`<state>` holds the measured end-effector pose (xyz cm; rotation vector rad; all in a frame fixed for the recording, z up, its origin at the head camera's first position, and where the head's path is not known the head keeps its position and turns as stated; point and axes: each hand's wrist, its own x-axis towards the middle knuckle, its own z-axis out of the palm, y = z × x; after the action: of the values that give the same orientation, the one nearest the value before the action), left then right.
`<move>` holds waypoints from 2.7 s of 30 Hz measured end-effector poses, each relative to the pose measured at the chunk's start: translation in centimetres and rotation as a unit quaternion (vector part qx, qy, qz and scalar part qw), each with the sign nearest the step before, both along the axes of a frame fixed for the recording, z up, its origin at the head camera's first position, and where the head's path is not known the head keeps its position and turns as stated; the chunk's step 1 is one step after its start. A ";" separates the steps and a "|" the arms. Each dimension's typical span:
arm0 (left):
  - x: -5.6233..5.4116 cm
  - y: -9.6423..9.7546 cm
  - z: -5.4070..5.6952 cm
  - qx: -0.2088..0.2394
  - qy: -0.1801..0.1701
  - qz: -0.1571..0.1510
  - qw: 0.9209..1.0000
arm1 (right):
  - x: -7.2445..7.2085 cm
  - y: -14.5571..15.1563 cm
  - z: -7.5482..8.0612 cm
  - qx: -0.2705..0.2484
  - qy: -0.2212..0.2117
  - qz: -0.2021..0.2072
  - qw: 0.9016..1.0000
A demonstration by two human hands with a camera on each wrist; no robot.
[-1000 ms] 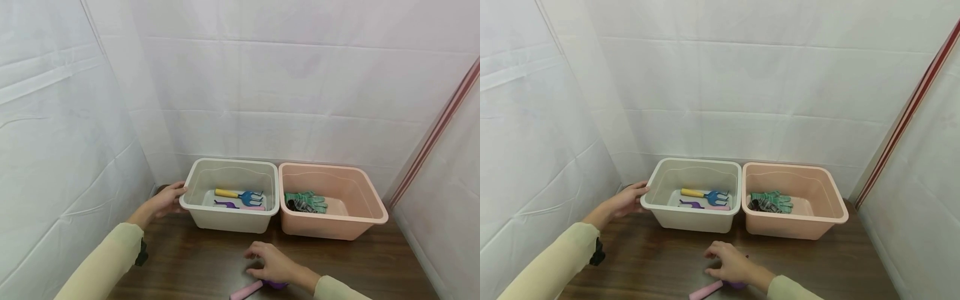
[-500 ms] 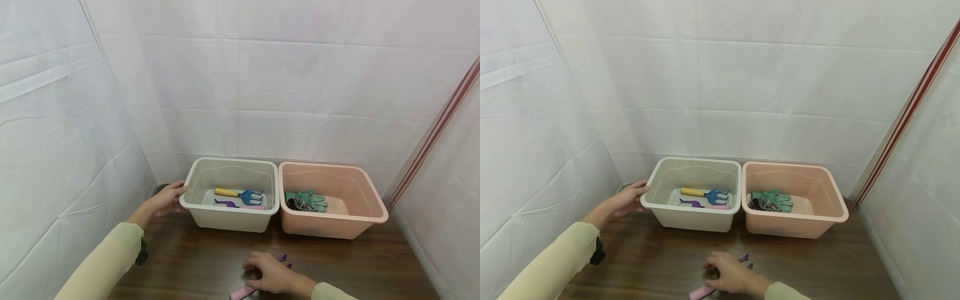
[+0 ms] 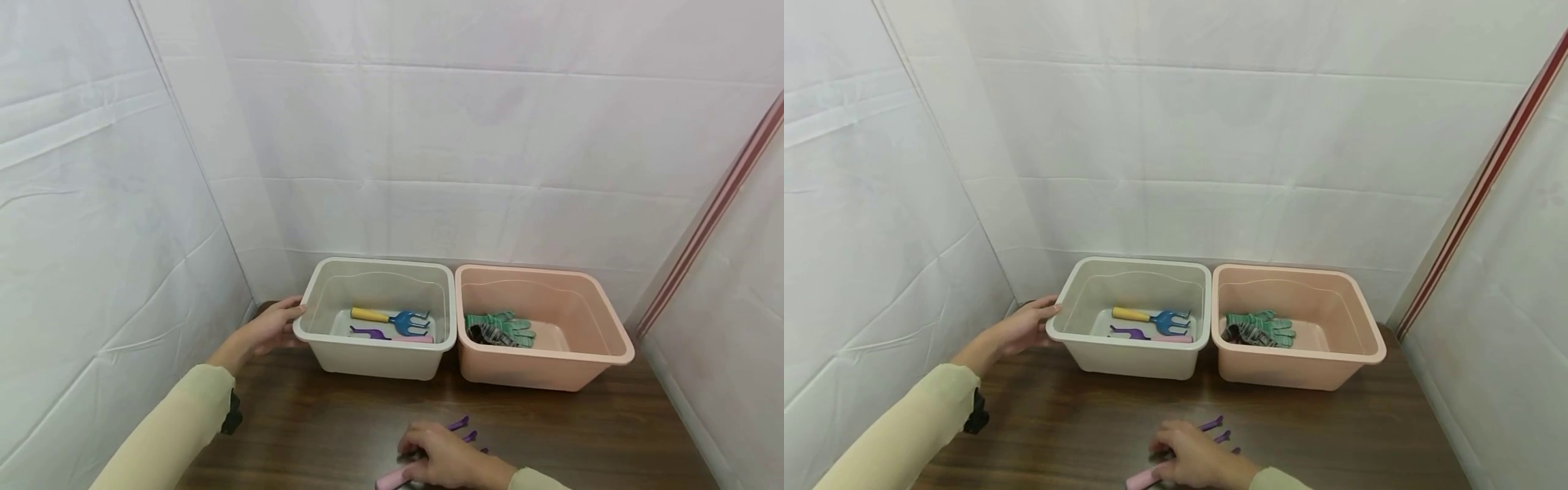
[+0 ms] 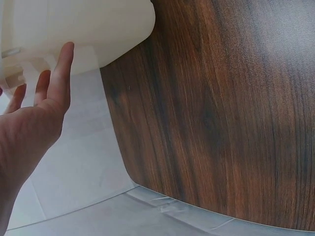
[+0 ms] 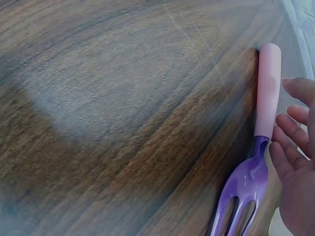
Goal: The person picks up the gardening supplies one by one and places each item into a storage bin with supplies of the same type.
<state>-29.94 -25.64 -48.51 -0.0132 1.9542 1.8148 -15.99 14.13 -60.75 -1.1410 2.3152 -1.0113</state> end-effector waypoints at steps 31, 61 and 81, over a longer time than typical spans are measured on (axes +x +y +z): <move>0.1 -0.3 -0.1 0.000 0.011 0.002 1.000 | 0.5 -0.2 -1.5 0.046 0.068 0.032 0.996; 0.4 0.0 -0.1 0.005 0.005 0.003 1.000 | -0.2 0.1 -0.1 0.028 0.079 0.032 0.996; 0.0 -0.1 -0.2 0.009 0.000 0.005 1.000 | -2.8 0.1 3.8 -0.019 0.077 -0.048 0.996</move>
<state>-29.90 -25.74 -48.68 -0.0172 1.9401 1.8394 -18.84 14.26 -56.91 -1.1692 2.5028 -1.0404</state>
